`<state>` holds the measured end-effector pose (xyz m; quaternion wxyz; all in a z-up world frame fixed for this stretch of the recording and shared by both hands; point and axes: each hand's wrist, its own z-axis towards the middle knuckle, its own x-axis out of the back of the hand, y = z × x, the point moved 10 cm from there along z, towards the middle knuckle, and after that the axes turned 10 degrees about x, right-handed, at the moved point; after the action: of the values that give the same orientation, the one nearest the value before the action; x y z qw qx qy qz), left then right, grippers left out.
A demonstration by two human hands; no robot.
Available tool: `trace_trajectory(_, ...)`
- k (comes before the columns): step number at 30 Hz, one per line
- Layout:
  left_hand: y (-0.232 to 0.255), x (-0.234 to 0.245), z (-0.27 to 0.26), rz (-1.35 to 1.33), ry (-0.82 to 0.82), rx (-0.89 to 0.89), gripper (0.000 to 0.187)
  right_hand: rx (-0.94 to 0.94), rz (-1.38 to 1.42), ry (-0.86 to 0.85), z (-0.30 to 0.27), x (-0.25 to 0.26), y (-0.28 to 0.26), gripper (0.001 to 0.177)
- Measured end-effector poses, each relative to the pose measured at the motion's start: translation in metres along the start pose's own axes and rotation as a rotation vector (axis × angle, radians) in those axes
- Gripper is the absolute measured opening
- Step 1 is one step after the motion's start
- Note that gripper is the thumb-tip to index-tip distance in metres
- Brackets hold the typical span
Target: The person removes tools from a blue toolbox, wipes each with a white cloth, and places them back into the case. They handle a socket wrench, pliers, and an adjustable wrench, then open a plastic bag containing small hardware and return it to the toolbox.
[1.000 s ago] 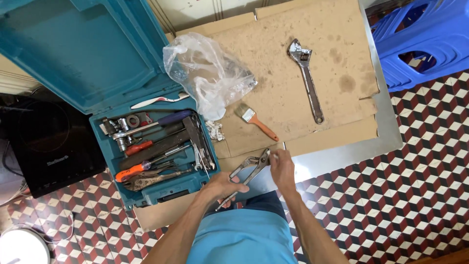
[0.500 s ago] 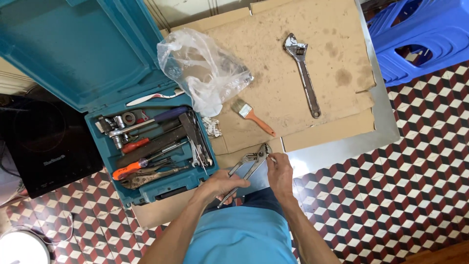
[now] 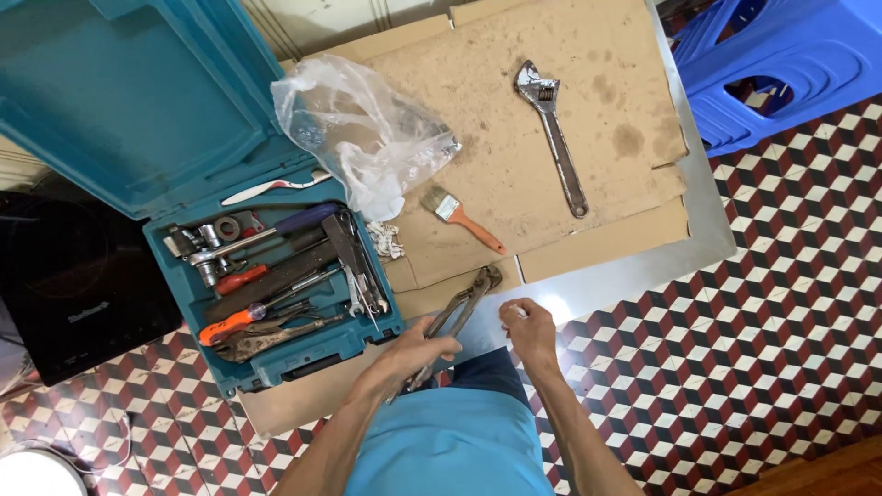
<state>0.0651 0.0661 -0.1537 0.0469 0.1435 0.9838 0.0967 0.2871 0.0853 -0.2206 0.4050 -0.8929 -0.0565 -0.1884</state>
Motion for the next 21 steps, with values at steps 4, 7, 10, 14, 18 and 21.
trace_trajectory(4, -0.010, -0.006, -0.004, -0.200, -0.081, 0.020, 0.076, 0.132, 0.092, 0.145, -0.004, 0.016, -0.051, 0.017)
trace_trajectory(7, -0.004, -0.013, -0.020, -0.277, -0.139, 0.096, 0.077, 0.268, 0.271, 0.168, 0.018, 0.000, -0.066, 0.020)
trace_trajectory(10, -0.003, -0.022, -0.025, -0.352, -0.257, 0.161, 0.035, 0.328, 0.275, 0.082, 0.046, -0.030, -0.060, 0.009)
trace_trajectory(14, 0.000, -0.033, -0.034, -0.506, -0.437, 0.163, 0.044, 0.554, -0.099, 0.120, 0.079, -0.039, -0.041, 0.010)
trace_trajectory(18, 0.007, -0.026, -0.041, -0.450, -0.391, 0.173, 0.067, 0.673, -0.136, 0.058, 0.065, -0.033, -0.061, 0.012)
trace_trajectory(21, 0.009, -0.029, -0.037, -0.438, -0.447, 0.178, 0.067, 0.739, -0.078, -0.071, 0.033, -0.053, -0.093, 0.008)
